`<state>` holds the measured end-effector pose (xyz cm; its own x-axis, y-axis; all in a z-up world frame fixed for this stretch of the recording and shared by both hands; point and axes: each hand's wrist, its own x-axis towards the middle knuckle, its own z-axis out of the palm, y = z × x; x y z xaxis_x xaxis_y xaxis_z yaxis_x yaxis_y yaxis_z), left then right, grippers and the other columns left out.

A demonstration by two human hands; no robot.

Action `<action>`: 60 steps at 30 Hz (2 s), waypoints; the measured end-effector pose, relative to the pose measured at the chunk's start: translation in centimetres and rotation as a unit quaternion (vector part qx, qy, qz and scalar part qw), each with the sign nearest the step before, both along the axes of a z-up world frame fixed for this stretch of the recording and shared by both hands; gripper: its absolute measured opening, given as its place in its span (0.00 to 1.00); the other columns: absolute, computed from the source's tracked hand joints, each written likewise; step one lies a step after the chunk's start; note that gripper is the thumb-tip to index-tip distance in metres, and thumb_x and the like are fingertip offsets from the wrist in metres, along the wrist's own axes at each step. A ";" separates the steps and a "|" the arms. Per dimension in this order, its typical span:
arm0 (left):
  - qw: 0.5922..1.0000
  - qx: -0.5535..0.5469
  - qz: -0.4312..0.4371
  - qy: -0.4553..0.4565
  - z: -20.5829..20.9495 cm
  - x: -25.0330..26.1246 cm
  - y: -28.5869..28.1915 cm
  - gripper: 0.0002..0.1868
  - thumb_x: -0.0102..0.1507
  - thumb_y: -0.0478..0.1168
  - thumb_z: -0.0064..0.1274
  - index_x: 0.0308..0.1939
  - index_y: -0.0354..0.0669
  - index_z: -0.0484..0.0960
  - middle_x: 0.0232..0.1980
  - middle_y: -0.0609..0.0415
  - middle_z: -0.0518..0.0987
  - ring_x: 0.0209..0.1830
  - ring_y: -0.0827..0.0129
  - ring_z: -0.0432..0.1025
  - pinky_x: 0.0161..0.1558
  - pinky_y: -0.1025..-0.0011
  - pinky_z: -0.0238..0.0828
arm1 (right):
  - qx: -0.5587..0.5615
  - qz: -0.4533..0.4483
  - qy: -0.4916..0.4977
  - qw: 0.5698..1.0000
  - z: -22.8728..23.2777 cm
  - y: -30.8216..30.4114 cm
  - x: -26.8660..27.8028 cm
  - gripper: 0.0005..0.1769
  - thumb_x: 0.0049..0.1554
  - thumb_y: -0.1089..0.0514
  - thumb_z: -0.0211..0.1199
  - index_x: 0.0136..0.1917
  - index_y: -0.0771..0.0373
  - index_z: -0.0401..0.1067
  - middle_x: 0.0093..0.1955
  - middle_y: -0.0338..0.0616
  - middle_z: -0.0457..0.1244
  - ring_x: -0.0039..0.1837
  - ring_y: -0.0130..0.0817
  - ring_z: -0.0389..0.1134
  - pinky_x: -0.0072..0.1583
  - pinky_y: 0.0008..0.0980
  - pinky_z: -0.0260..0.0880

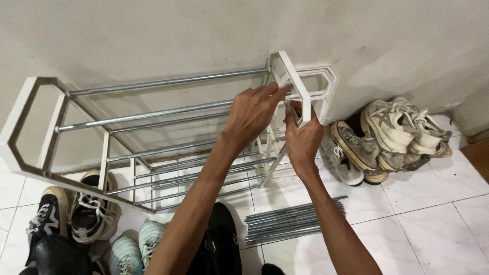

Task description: The person assembles a white plastic shoe rack by inserting metal rods into the side frames. They repeatedly pick up rods from the floor and insert them into slots on both sides of the rack, securing them in place.

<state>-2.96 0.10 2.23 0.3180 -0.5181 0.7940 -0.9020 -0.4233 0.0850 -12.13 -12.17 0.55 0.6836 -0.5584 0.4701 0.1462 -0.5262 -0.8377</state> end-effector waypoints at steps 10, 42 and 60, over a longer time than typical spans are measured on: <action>0.998 -0.023 0.020 0.061 -0.9 0.6 0.1 0.09 0.63 0.42 0.61 0.43 0.42 0.84 0.36 0.53 0.83 0.32 0.60 0.79 0.34 0.64 0.75 | -0.036 -0.008 -0.007 0.999 -0.5 0.2 0.0 0.10 0.62 0.64 0.65 0.57 0.66 0.75 0.47 0.46 0.72 0.47 0.33 0.74 0.50 0.35 0.72; 0.964 0.097 0.249 0.017 0.5 -0.6 25.0 0.06 0.68 0.37 0.54 0.43 0.37 0.83 0.43 0.49 0.83 0.49 0.58 0.74 0.51 0.58 0.68 | -0.415 0.205 -0.121 0.878 0.5 14.7 6.4 0.18 0.61 0.60 0.67 0.62 0.69 0.72 0.61 0.52 0.68 0.63 0.48 0.67 0.71 0.51 0.61; 0.916 -0.251 0.268 0.163 -1.2 -5.2 31.6 0.29 0.69 0.31 0.50 0.74 0.38 0.62 0.58 0.34 0.79 0.53 0.41 0.78 0.51 0.54 0.76 | -0.439 0.291 -0.162 0.835 -0.2 30.0 10.7 0.11 0.60 0.58 0.68 0.53 0.65 0.75 0.41 0.48 0.64 0.48 0.44 0.67 0.50 0.45 0.66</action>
